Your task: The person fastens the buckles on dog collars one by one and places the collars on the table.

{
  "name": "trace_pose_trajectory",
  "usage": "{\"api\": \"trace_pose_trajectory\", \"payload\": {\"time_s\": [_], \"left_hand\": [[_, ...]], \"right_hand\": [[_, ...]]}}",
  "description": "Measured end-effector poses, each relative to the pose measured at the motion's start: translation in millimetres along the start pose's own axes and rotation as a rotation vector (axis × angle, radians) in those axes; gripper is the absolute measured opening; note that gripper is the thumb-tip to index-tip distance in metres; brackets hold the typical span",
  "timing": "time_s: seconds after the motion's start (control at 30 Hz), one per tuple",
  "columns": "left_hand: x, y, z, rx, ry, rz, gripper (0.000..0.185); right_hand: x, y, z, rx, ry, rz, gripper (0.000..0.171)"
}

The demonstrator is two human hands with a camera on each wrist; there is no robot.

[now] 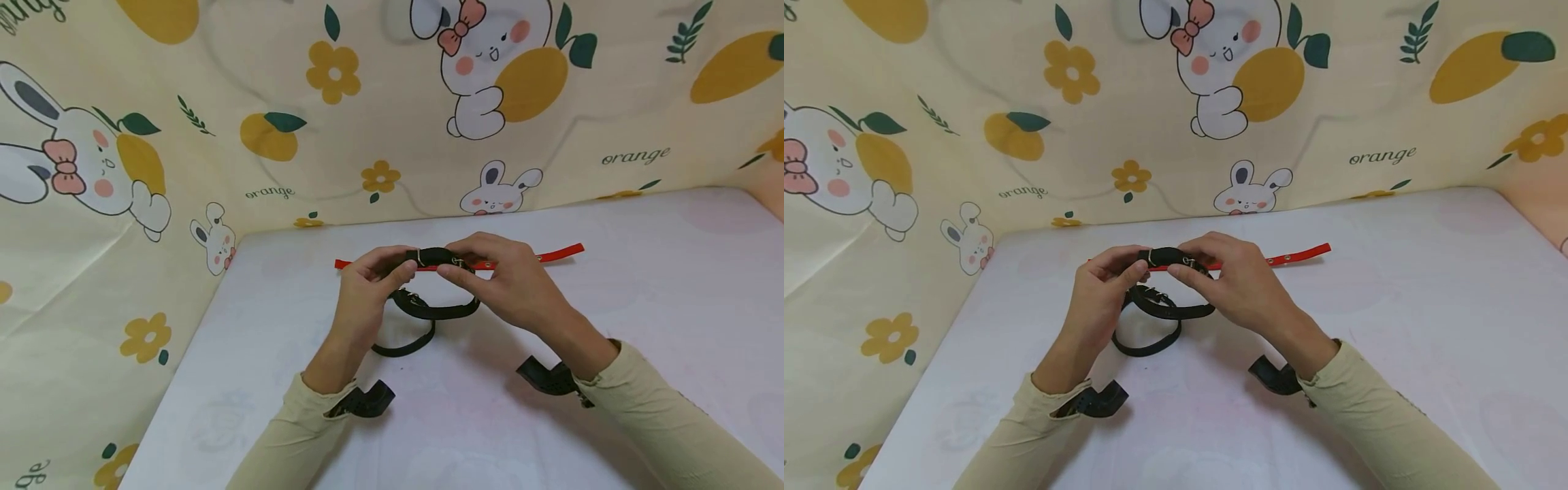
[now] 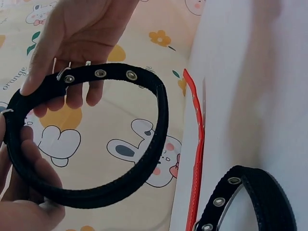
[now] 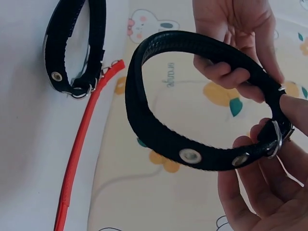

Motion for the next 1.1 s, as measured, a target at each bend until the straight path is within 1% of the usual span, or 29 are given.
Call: {"api": "trace_pose_trajectory", "payload": {"time_s": [0.2, 0.3, 0.37, 0.53, 0.6, 0.63, 0.73, 0.83, 0.9, 1.0, 1.1], "left_hand": [[2.4, -0.1, -3.3, -0.027, 0.015, -0.005, 0.024], [3.3, -0.5, -4.8, -0.022, 0.006, -0.013, 0.024], [3.3, -0.8, -6.0, 0.011, -0.018, -0.029, 0.027], [2.8, -0.3, -8.4, 0.199, -0.085, -0.086, 0.037], [2.8, -0.2, -8.8, 0.248, -0.084, -0.088, 0.036], [3.1, -0.2, -8.8, 0.25, -0.075, -0.087, 0.035], [4.8, 0.0, -9.5, 0.225, -0.033, -0.063, 0.035], [6.9, 2.0, -11.3, 0.163, 0.009, -0.061, 0.04], [8.2, 4.0, -12.7, 0.124, 0.019, -0.06, 0.044], [9.4, 6.4, -15.6, 0.072, 0.022, -0.052, 0.048], [10.2, 8.0, -17.4, 0.045, 0.007, -0.036, 0.051]], "right_hand": [[1, 0, -3, 0.0, 0.014, 0.011, 0.023], [1, 1, -4, 0.001, 0.02, 0.017, 0.022], [1, 1, -5, 0.004, 0.027, 0.019, 0.021], [1, 3, -10, 0.019, 0.047, 0.051, 0.02], [2, 4, -12, 0.029, 0.034, 0.075, 0.021], [3, 5, -14, 0.033, 0.015, 0.092, 0.023], [5, 7, -20, 0.015, -0.08, 0.139, 0.033], [7, 11, -30, -0.015, -0.161, 0.177, 0.042], [7, 14, -36, -0.02, -0.174, 0.195, 0.042], [8, 17, -42, -0.002, -0.157, 0.211, 0.038], [8, 20, -43, 0.019, -0.164, 0.214, 0.038]]}}
Point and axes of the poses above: each hand's wrist, its own x-axis towards the middle knuckle, its own z-axis out of the palm, y = z × x, the point moved 1 cm from there along x, towards the middle knuckle, and after that the axes turned 5 degrees about -x, right-handed, at the moved point
